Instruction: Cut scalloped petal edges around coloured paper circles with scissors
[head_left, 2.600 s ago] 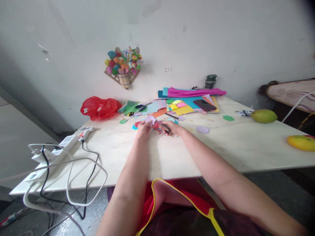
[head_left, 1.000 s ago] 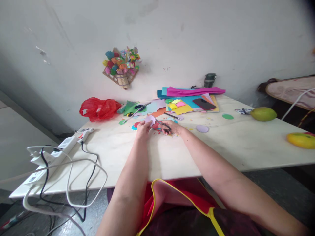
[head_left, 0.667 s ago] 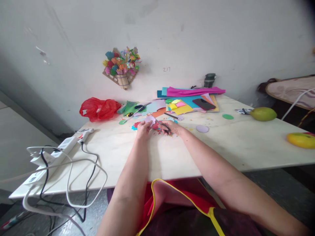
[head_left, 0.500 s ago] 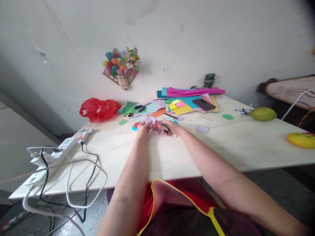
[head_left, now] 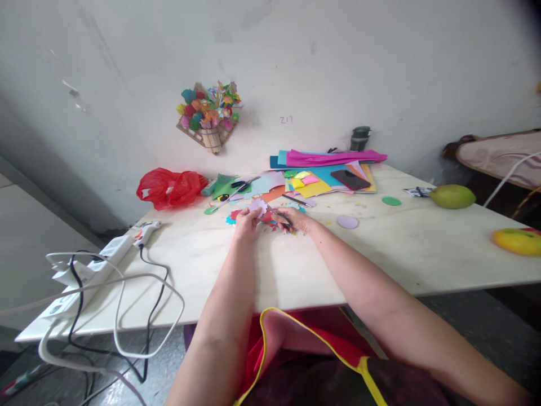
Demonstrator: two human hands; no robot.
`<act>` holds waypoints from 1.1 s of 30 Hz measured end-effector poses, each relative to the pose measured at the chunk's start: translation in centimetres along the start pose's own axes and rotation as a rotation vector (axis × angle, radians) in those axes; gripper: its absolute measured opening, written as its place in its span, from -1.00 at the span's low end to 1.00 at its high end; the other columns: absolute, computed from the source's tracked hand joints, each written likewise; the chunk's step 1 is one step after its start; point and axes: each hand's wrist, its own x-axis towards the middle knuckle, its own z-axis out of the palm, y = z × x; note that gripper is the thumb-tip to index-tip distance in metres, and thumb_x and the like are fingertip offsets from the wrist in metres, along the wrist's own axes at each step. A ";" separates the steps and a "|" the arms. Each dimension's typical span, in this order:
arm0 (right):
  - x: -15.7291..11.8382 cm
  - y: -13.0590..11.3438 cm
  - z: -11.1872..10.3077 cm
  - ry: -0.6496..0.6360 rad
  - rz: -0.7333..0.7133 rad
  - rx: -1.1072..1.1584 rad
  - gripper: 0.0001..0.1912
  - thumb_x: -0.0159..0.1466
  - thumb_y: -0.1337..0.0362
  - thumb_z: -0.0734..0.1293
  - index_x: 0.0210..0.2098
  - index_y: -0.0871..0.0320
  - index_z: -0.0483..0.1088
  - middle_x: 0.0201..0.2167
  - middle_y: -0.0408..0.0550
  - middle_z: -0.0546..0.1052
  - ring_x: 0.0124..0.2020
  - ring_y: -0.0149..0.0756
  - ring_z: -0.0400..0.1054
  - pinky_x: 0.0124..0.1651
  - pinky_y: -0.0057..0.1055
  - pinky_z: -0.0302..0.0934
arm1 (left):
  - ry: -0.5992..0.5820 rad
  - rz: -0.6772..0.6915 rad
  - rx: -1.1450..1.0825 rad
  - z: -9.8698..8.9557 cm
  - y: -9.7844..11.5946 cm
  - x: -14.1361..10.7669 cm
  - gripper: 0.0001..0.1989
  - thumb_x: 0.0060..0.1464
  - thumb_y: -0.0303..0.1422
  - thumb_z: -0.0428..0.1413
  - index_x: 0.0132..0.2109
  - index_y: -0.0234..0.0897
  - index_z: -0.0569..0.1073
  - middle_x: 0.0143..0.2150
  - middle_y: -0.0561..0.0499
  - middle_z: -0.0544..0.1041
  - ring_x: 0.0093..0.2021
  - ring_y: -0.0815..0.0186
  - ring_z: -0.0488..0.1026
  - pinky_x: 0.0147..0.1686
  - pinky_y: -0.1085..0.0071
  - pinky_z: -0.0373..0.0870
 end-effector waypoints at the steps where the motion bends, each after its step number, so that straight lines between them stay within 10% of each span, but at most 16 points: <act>1: 0.0 0.0 0.0 0.002 -0.001 0.000 -0.68 0.19 0.04 0.31 -0.34 0.19 0.29 -0.70 -0.28 0.35 -0.76 -0.53 0.22 -0.78 -0.64 -0.03 | 0.008 -0.003 0.003 0.0 0.0 0.0 -0.73 -0.39 -0.44 0.35 -0.43 -0.38 0.50 -0.42 -0.02 0.53 -0.38 0.33 0.51 -0.28 0.44 0.45; 33: -0.8 -0.8 -0.5 -0.026 -0.007 0.009 -0.62 0.17 -0.01 0.32 -0.46 0.19 0.22 -0.71 -0.24 0.36 -0.78 -0.55 0.17 -0.76 -0.59 -0.10 | -0.031 0.005 0.014 -0.1 0.2 -0.2 -0.72 -0.37 -0.41 0.37 -0.43 -0.36 0.48 -0.44 -0.03 0.55 -0.30 0.20 0.56 -0.17 0.31 0.47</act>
